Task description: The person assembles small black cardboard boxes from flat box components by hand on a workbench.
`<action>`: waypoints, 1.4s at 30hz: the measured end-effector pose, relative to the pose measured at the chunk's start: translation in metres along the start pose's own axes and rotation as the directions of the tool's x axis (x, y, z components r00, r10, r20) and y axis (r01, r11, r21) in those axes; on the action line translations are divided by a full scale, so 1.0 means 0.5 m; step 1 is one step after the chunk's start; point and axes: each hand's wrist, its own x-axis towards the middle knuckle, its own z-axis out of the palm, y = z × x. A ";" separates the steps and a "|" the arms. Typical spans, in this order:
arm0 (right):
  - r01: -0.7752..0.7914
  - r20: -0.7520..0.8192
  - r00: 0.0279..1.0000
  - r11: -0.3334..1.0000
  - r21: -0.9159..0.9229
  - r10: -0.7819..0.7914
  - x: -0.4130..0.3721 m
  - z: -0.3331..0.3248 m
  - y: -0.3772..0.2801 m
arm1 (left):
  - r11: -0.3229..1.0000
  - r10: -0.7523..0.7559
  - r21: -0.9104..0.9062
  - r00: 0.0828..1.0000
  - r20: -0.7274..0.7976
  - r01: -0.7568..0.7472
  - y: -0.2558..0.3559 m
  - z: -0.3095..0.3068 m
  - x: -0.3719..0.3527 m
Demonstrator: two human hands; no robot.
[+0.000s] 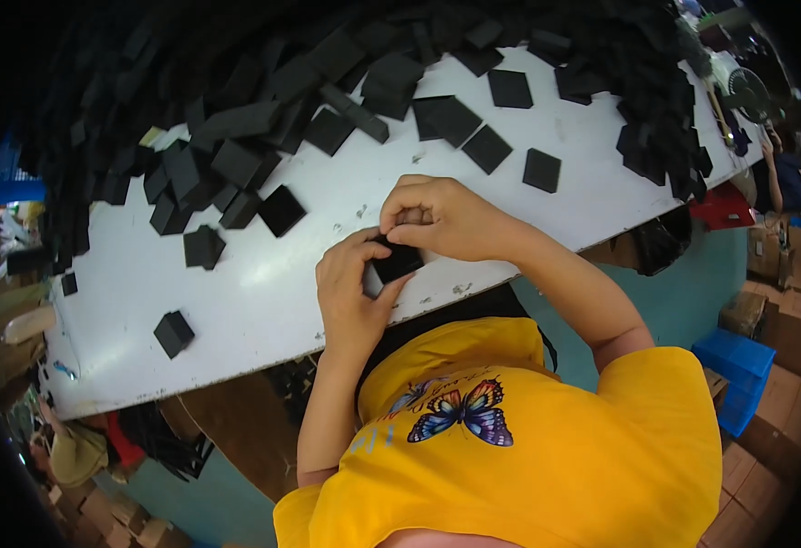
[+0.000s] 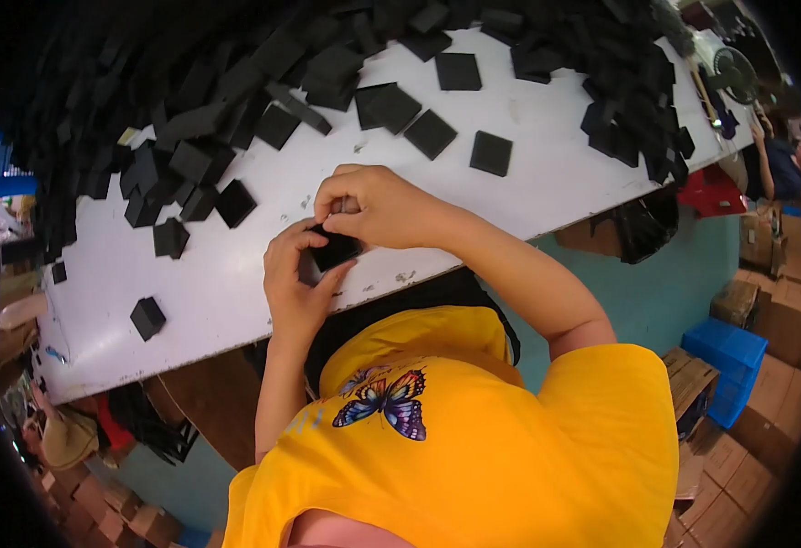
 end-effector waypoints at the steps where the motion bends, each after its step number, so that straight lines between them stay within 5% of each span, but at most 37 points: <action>1: 0.066 -0.018 0.998 0.995 -0.073 -0.067 -0.002 -0.009 -0.008 | 1.000 -0.008 -0.021 1.000 -0.014 0.008 0.000 0.003 0.000; 3: 0.168 -0.186 0.957 0.948 -0.270 -0.222 -0.007 -0.033 -0.010 | 0.997 -0.031 -0.073 0.999 -0.032 0.029 0.000 0.005 -0.002; 5: 0.186 -0.426 0.794 0.840 -0.510 -0.434 -0.003 -0.089 0.009 | 1.000 0.024 -0.019 1.000 -0.018 -0.025 0.002 0.002 0.000; 6: 0.130 -0.455 0.709 0.734 -0.667 -0.539 0.000 -0.135 0.016 | 0.999 0.048 0.010 0.999 -0.008 -0.048 0.003 0.000 0.000; 7: -0.044 -0.475 0.735 0.665 -0.745 -0.484 -0.003 -0.177 0.029 | 0.999 0.043 -0.003 0.999 -0.009 -0.043 0.002 0.002 -0.003; 9: -0.094 -0.409 0.737 0.517 -0.851 -0.539 0.000 -0.239 0.075 | 0.998 0.059 0.007 0.998 0.009 -0.059 0.003 0.000 0.002; 12: -0.112 -0.400 0.876 0.693 -0.712 -0.269 -0.008 -0.270 0.104 | 0.996 0.075 0.046 0.997 0.032 -0.076 0.013 -0.006 0.003; 13: -0.101 -0.380 0.867 0.632 -0.768 -0.323 -0.007 -0.272 0.106 | 0.995 0.076 0.064 0.996 0.039 -0.079 0.014 -0.009 0.002; 16: -0.064 -0.506 0.778 0.754 -0.653 -0.372 -0.020 -0.248 0.075 | 0.998 0.064 0.006 0.998 0.026 -0.064 0.001 -0.008 -0.008; 17: 0.066 -0.443 0.740 0.710 -0.701 -0.507 -0.032 -0.228 0.048 | 0.994 0.084 -0.071 0.996 -0.018 -0.085 -0.015 -0.002 -0.008; 18: 0.151 -0.419 0.778 0.787 -0.599 -0.468 -0.048 -0.190 0.023 | 0.988 -0.082 -0.137 0.996 -0.027 0.077 -0.014 0.004 -0.021; 20: 0.336 -0.128 0.895 0.836 -0.434 -0.426 -0.060 -0.117 -0.023 | 0.954 -0.108 -0.284 0.994 -0.033 0.094 -0.020 0.009 -0.016; 23: 0.348 0.056 0.937 0.898 -0.269 -0.346 -0.054 -0.039 -0.018 | 0.969 -0.108 -0.227 0.994 -0.022 0.100 -0.011 0.003 -0.011; 40: 0.519 0.193 0.842 0.656 -0.548 -0.504 -0.075 0.014 -0.010 | 0.996 -0.010 -0.087 0.997 0.082 0.017 -0.002 -0.019 0.000; 42: 0.530 0.165 0.817 0.604 -0.596 -0.553 -0.089 0.025 0.025 | 0.994 0.087 -0.071 0.995 0.051 -0.083 -0.010 -0.010 0.002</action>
